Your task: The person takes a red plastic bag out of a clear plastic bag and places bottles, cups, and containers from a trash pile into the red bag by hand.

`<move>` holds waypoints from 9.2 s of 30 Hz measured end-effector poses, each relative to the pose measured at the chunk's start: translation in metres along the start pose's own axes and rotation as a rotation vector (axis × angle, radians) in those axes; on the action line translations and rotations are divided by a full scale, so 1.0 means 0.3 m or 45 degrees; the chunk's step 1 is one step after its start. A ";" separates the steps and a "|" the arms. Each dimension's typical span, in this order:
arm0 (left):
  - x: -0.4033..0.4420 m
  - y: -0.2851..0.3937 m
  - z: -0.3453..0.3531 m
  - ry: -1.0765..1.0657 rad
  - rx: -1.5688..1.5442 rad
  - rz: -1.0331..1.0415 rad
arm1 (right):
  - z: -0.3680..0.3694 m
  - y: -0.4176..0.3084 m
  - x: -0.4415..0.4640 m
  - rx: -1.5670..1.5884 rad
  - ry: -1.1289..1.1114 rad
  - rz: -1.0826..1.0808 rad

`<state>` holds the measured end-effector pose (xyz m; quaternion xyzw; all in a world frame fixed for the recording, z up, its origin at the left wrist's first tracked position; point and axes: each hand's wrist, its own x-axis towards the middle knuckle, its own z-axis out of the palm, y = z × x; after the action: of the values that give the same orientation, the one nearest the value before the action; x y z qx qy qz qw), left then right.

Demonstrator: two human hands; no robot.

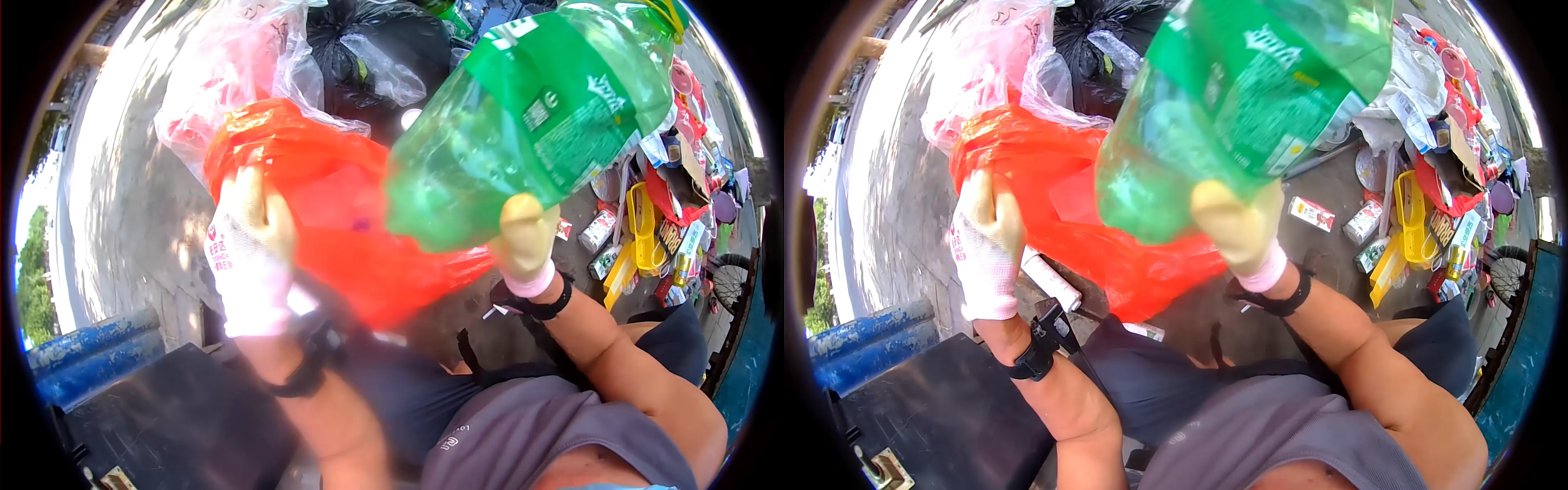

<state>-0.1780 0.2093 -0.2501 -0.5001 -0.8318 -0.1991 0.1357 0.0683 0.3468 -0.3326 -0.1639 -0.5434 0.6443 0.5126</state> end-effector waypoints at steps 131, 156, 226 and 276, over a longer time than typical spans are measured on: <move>-0.009 -0.162 0.099 0.067 0.159 0.025 | -0.447 0.543 0.130 -1.486 -0.163 0.823; -0.011 -0.156 0.101 0.018 0.105 0.051 | -0.801 0.656 0.378 -1.985 -0.617 0.713; -0.004 -0.148 0.052 0.095 0.093 0.042 | -0.774 0.407 0.192 -2.216 0.137 0.615; 0.001 -0.145 0.074 0.088 0.060 0.077 | -1.335 0.406 0.003 -2.076 0.239 1.444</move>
<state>-0.2174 0.2014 -0.2780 -0.5144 -0.8156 -0.1925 0.1822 0.3169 0.5749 -0.5804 -0.7513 -0.6183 0.2082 -0.0993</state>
